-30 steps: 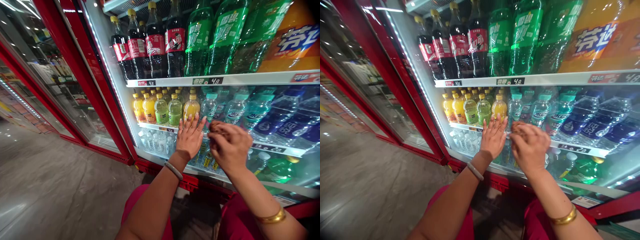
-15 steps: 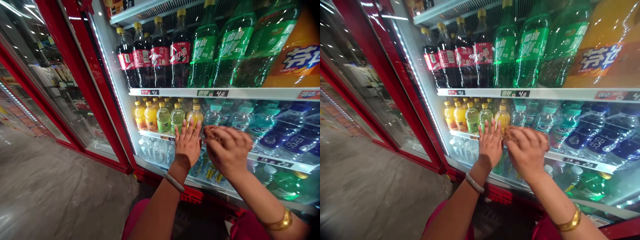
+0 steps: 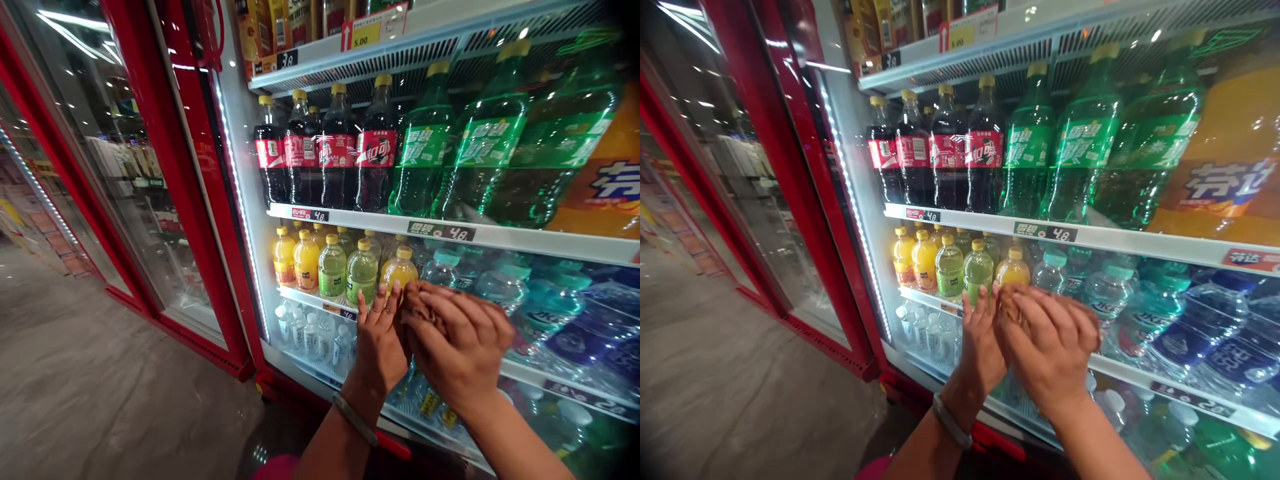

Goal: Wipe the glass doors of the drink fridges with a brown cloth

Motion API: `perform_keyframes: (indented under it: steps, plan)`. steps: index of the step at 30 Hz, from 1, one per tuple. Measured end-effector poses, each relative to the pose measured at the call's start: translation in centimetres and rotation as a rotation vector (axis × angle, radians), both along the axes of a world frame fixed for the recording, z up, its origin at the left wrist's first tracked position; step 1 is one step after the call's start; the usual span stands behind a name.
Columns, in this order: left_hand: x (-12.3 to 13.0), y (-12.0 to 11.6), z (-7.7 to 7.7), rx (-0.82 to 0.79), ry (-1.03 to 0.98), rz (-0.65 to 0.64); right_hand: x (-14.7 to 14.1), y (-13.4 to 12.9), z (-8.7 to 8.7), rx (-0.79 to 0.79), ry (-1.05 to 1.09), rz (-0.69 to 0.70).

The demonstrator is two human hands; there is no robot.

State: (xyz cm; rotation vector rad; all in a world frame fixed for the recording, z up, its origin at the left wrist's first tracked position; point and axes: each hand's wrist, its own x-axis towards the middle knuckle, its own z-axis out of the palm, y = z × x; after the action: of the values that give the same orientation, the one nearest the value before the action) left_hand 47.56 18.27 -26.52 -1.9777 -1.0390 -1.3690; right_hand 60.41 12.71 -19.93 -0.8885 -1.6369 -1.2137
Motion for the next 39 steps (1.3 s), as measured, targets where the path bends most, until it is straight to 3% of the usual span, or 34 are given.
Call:
perform_keyframes:
  steps: [2, 4, 6, 8, 10, 12, 15, 17, 19, 21, 23, 25, 27, 30, 32, 34, 36, 39]
  plan:
    - [-0.3, 0.1, 0.1, -0.011, 0.012, -0.016, 0.5, -0.5, -1.8, -0.092, -0.047, 0.042]
    - [-0.6, -0.1, 0.4, -0.014, 0.031, -0.015, 1.9, -0.9, -2.3, -0.15, -0.071, 0.062]
    - [-0.8, -0.3, 0.7, 0.006, 0.037, -0.013, 3.0, -0.9, -0.9, -0.121, -0.058, 0.035]
    - [-1.1, -0.4, 1.1, 0.01, 0.033, -0.021, 2.8, -0.3, 1.7, -0.041, 0.009, 0.005]
    - [-1.6, -0.3, 1.6, -0.009, 0.016, -0.019, 1.4, 0.6, 3.8, 0.004, 0.104, -0.027]
    - [-2.4, -0.1, 2.1, -0.038, -0.019, 0.024, -0.8, 1.3, 4.2, 0.039, 0.114, -0.041]
    - [-4.0, 0.3, 3.1, -0.076, -0.044, 0.074, -3.2, 1.3, 1.4, 0.026, -0.008, -0.036]
    - [-4.9, 0.4, 3.5, -0.08, -0.035, 0.059, -3.3, 0.8, -1.0, -0.046, -0.07, -0.008]
    - [-5.5, 0.3, 3.7, -0.084, -0.022, 0.041, -2.5, 0.5, -2.0, -0.1, -0.114, 0.027]
    - [-5.8, 0.3, 3.6, -0.087, -0.021, 0.032, -1.8, 0.6, -0.9, -0.053, -0.117, 0.037]
    - [-5.9, 0.3, 3.5, -0.099, -0.007, 0.018, -2.0, 1.3, 1.5, 0.059, -0.05, 0.012]
    - [-6.0, 0.4, 3.4, -0.118, -0.028, 0.022, -3.6, 2.4, 3.8, 0.148, 0.046, -0.009]
    - [-6.4, 0.5, 3.3, -0.151, -0.078, 0.044, -5.8, 3.2, 4.4, 0.155, 0.063, -0.015]
    - [-7.5, 0.6, 3.4, -0.202, -0.138, 0.078, -7.9, 3.3, 2.0, 0.054, -0.035, 0.009]
    - [-8.1, 0.5, 3.5, -0.229, -0.143, 0.085, -7.6, 2.7, -0.4, -0.049, -0.098, 0.042]
    - [-8.5, 0.4, 3.5, -0.236, -0.148, 0.083, -6.1, 2.0, -1.6, -0.108, -0.14, 0.066]
    - [-8.6, 0.4, 3.5, -0.235, -0.156, 0.083, -4.7, 1.7, -0.8, -0.077, -0.143, 0.049]
    - [-8.3, 0.5, 3.4, -0.234, -0.16, 0.086, -5.0, 2.5, 2.7, 0.074, -0.022, -0.018]
